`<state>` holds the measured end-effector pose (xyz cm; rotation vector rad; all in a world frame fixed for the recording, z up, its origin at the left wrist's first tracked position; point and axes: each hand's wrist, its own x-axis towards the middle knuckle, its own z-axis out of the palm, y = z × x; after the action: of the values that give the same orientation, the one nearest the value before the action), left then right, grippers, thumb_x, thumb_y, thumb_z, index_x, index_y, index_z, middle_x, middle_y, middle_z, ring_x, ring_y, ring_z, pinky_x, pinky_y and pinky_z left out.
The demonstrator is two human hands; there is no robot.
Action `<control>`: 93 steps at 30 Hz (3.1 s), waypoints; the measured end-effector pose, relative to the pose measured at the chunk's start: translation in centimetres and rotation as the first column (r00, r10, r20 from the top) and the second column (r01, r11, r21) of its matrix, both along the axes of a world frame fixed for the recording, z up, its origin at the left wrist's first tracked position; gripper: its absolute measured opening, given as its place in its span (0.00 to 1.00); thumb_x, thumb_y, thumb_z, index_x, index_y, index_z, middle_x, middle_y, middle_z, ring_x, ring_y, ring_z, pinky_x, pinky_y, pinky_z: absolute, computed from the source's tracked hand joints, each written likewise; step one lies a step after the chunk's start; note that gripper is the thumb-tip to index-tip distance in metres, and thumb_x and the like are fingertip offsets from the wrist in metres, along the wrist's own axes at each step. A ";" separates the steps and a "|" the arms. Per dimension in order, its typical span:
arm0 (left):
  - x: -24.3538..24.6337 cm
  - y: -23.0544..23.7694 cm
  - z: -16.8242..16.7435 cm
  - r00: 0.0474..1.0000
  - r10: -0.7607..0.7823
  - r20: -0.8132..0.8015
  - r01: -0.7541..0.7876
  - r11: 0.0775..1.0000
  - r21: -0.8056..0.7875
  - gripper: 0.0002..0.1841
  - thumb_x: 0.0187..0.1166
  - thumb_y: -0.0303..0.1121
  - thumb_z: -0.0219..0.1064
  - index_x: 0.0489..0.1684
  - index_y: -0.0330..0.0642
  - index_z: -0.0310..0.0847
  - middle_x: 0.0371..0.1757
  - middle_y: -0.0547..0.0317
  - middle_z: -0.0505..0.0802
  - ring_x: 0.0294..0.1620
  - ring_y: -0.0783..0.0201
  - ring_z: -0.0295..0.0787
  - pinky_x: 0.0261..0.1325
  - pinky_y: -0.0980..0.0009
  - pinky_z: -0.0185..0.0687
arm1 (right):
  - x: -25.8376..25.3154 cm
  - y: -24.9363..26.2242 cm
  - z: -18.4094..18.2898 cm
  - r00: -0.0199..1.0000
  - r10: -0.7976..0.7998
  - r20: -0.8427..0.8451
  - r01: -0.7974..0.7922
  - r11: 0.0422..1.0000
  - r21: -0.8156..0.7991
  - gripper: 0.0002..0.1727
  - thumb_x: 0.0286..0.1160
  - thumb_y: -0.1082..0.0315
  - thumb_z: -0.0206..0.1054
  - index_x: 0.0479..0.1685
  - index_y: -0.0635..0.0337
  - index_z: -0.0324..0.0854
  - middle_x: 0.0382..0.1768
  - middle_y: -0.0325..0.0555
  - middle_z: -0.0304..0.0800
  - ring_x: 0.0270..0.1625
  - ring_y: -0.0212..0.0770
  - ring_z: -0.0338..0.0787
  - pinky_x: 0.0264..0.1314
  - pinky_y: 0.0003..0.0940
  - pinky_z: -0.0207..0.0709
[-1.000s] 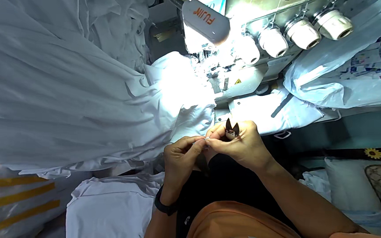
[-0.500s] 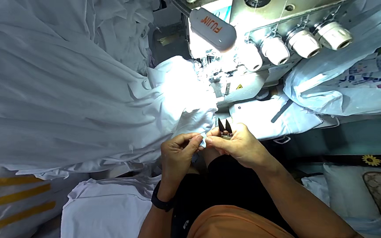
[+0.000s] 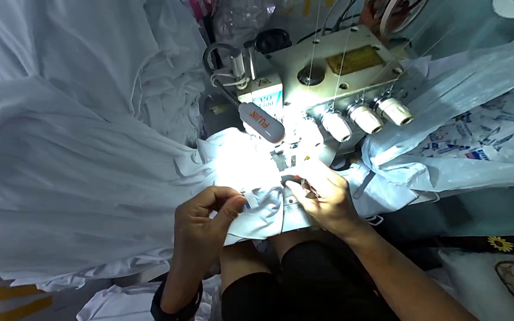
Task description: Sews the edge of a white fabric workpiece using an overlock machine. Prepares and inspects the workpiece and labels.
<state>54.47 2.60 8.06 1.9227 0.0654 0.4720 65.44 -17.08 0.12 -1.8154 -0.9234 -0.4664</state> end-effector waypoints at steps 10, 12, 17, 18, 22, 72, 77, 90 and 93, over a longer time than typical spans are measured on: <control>6.1 -1.3 -3.7 0.990 0.120 -0.069 -0.071 0.867 0.493 0.07 0.69 0.35 0.73 0.23 0.45 0.91 0.47 0.58 0.91 0.63 0.58 0.82 0.73 0.43 0.59 | 1.1 1.3 -2.6 0.957 0.086 0.277 -0.094 0.995 0.016 0.07 0.80 0.71 0.66 0.43 0.56 0.90 0.40 0.53 0.87 0.35 0.36 0.80 0.40 0.20 0.72; 6.1 -1.3 -3.8 0.990 0.128 -0.065 -0.078 0.859 0.506 0.07 0.68 0.35 0.72 0.22 0.46 0.91 0.46 0.60 0.91 0.63 0.59 0.82 0.74 0.42 0.57 | 0.9 1.3 -2.7 0.952 0.075 0.296 -0.083 0.996 0.014 0.07 0.81 0.70 0.65 0.44 0.55 0.90 0.42 0.53 0.88 0.37 0.36 0.81 0.43 0.20 0.73; 6.1 -1.3 -3.7 0.989 0.128 -0.073 -0.074 0.858 0.509 0.08 0.67 0.36 0.73 0.21 0.47 0.90 0.46 0.61 0.92 0.62 0.61 0.84 0.74 0.38 0.56 | 1.1 1.0 -2.1 0.927 0.101 0.361 -0.074 0.993 -0.088 0.09 0.81 0.71 0.62 0.42 0.58 0.89 0.42 0.52 0.96 0.36 0.43 0.89 0.37 0.31 0.77; 6.1 -1.2 -3.8 0.990 0.121 -0.072 -0.069 0.862 0.503 0.08 0.67 0.37 0.73 0.21 0.47 0.91 0.45 0.62 0.92 0.61 0.62 0.85 0.75 0.39 0.57 | 1.0 1.0 -2.0 0.929 0.092 0.359 -0.056 0.992 -0.111 0.10 0.81 0.71 0.61 0.40 0.58 0.89 0.40 0.52 0.97 0.34 0.43 0.89 0.34 0.32 0.76; 6.1 -0.3 -3.4 0.990 0.093 -0.104 -0.033 0.882 0.471 0.06 0.66 0.36 0.73 0.22 0.47 0.89 0.45 0.63 0.92 0.59 0.66 0.85 0.76 0.45 0.60 | 0.4 0.9 -1.0 0.936 0.041 0.350 0.023 0.984 -0.176 0.11 0.78 0.71 0.61 0.37 0.57 0.91 0.37 0.49 0.96 0.29 0.42 0.84 0.29 0.32 0.70; 6.4 0.1 -4.1 0.996 0.058 0.063 -0.084 0.799 0.596 0.06 0.69 0.32 0.73 0.37 0.46 0.97 0.51 0.59 0.96 0.63 0.61 0.90 0.76 0.44 0.69 | -0.9 1.1 0.0 0.944 -0.045 0.326 0.142 0.949 -0.280 0.12 0.76 0.72 0.61 0.37 0.57 0.93 0.41 0.49 0.98 0.24 0.42 0.84 0.24 0.34 0.68; 6.3 1.0 -5.0 0.996 0.000 0.093 -0.057 0.791 0.609 0.08 0.70 0.32 0.72 0.40 0.47 0.97 0.52 0.58 0.97 0.67 0.61 0.89 0.80 0.44 0.69 | -1.5 1.6 0.3 0.933 -0.116 0.340 0.224 0.928 -0.297 0.13 0.76 0.70 0.61 0.34 0.55 0.94 0.39 0.47 0.98 0.24 0.42 0.82 0.24 0.34 0.64; 7.0 1.4 -5.3 0.991 -0.008 0.130 -0.067 0.825 0.561 0.08 0.67 0.30 0.73 0.39 0.44 0.97 0.53 0.56 0.97 0.67 0.61 0.90 0.81 0.51 0.70 | -1.0 1.8 -0.1 0.941 -0.130 0.313 0.219 0.938 -0.269 0.14 0.75 0.67 0.61 0.36 0.53 0.95 0.39 0.46 0.99 0.24 0.43 0.84 0.23 0.35 0.66; 7.0 1.5 -5.4 0.992 -0.017 0.125 -0.057 0.822 0.566 0.08 0.67 0.30 0.73 0.39 0.45 0.97 0.53 0.57 0.97 0.67 0.61 0.90 0.81 0.51 0.70 | -1.1 1.8 -0.3 0.954 -0.121 0.276 0.193 0.948 -0.251 0.13 0.74 0.68 0.62 0.38 0.54 0.96 0.44 0.49 0.99 0.27 0.45 0.87 0.25 0.36 0.69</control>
<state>61.48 4.07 2.65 2.4765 -0.1577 0.6820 64.31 -15.28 -0.17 -2.1291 -1.0645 -0.7176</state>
